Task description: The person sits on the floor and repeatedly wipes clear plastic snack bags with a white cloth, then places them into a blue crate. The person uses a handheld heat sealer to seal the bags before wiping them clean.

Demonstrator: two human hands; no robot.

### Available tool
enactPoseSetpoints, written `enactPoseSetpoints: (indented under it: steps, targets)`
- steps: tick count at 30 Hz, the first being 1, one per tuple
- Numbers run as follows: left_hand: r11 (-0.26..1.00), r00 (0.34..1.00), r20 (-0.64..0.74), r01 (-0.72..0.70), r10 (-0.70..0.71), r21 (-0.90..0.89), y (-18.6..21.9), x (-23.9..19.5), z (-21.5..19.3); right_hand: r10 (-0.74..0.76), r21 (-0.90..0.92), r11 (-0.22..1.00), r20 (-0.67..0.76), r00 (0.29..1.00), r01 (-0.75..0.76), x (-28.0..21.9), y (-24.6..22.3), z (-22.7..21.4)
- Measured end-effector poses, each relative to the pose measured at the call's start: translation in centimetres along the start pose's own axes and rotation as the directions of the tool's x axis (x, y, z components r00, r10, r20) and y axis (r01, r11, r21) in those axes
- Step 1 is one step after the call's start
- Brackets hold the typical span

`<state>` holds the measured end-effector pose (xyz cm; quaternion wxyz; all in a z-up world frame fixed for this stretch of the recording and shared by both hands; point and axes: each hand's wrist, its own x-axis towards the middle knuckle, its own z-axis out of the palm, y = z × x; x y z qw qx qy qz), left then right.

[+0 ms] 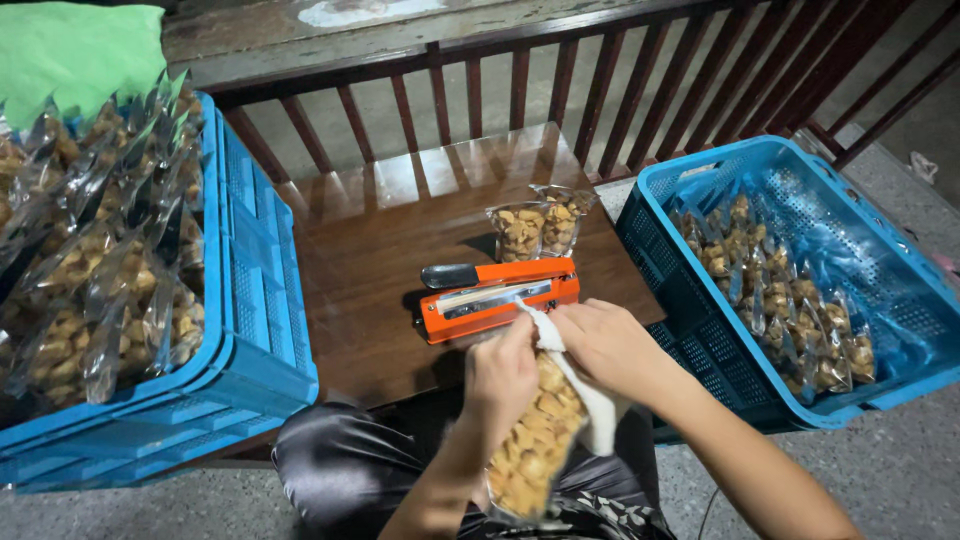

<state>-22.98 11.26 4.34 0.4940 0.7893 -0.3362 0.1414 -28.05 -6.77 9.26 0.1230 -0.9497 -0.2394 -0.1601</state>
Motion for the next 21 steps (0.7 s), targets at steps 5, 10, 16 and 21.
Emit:
enactPoseSetpoints:
  steps: [5,10,16,21]
  targets:
    - [0.982,0.987,-0.038,0.152,-0.157,-0.116,-1.1,1.2,-1.9,0.089,0.006,0.996,-0.05,0.995,-0.089,-2.4,1.9,0.1]
    - [0.978,0.973,-0.157,0.149,-0.171,-0.146,-0.3,1.2,-0.3,0.522,0.556,0.782,-0.335,0.784,-0.283,-6.1,0.4,5.2]
    - [0.937,0.925,-0.263,0.193,-0.273,-0.293,-1.4,3.1,1.7,0.713,0.896,-0.436,0.288,0.639,0.082,-7.8,-2.5,12.1]
    - [0.989,0.918,-0.378,0.072,-0.117,-0.131,-2.0,4.6,1.2,0.818,0.924,-0.383,0.333,0.469,0.012,-5.6,-3.9,12.5]
